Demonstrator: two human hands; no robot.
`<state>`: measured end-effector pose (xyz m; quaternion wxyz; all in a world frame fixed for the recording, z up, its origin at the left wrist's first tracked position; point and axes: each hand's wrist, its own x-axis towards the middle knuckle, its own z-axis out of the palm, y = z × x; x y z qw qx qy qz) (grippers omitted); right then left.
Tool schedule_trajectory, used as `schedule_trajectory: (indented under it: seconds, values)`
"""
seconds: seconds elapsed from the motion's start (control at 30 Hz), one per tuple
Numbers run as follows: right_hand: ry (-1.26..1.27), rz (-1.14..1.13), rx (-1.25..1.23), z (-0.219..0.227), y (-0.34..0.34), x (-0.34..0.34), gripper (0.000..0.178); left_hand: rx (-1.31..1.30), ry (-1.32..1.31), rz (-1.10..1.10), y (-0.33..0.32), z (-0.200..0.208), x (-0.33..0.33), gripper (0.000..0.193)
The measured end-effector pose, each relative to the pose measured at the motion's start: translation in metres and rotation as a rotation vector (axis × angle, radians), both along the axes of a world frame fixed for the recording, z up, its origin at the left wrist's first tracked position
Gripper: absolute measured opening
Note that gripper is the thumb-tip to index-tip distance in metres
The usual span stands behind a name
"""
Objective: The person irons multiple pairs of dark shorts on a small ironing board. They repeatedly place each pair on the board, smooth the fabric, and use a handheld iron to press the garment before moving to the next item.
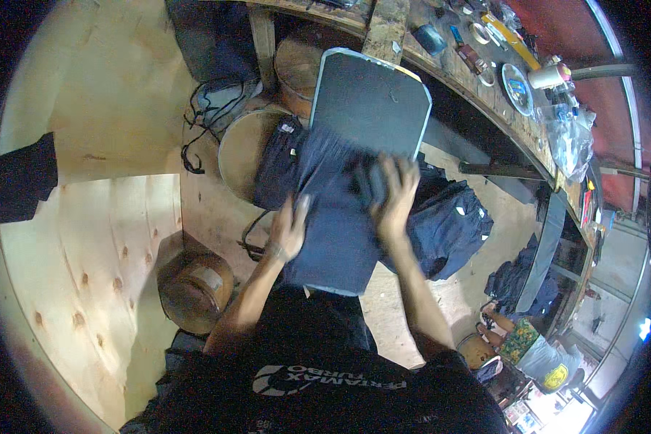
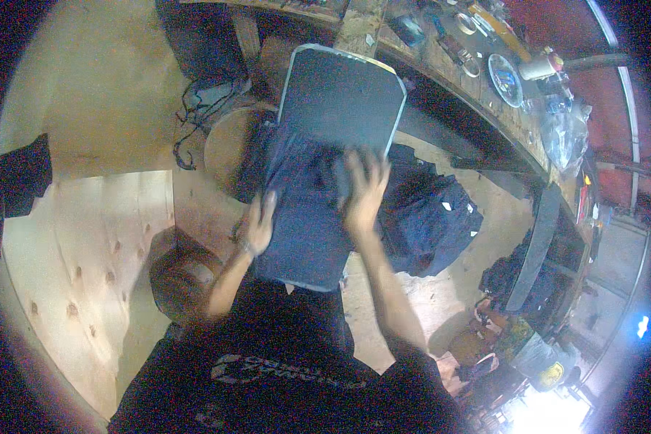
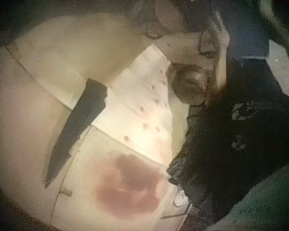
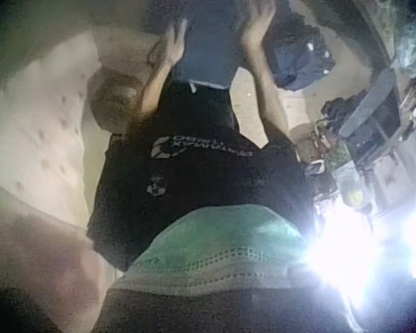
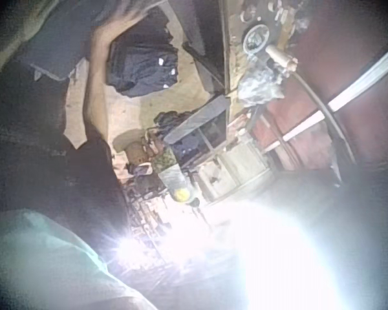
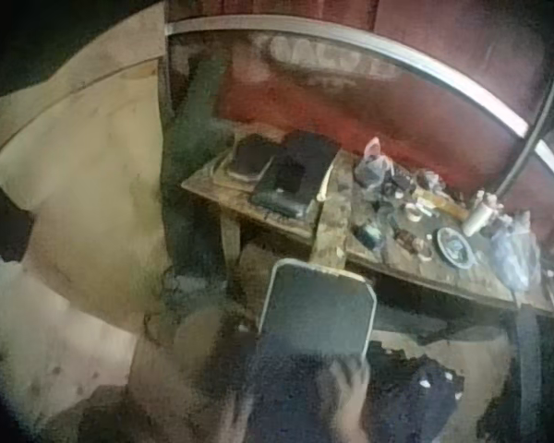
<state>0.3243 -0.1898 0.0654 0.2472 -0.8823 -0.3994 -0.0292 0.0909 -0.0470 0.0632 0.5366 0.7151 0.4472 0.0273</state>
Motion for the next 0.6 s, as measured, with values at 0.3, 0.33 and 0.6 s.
schedule_trajectory:
  seconds: [0.3,0.33,0.6]
  values:
    - [0.568,0.564,0.456,0.106,0.140,-0.097,0.094,0.132,-0.024,0.167,0.036,0.013,-0.078,0.063]
    - [0.387,0.440,0.444,0.111,0.132,-0.087,0.092,0.264,-0.040,0.128,0.036,0.019,-0.063,0.064]
    - [0.067,-0.179,0.130,0.002,-0.022,-0.012,0.073,0.610,0.449,-0.376,0.016,0.083,0.133,0.142]
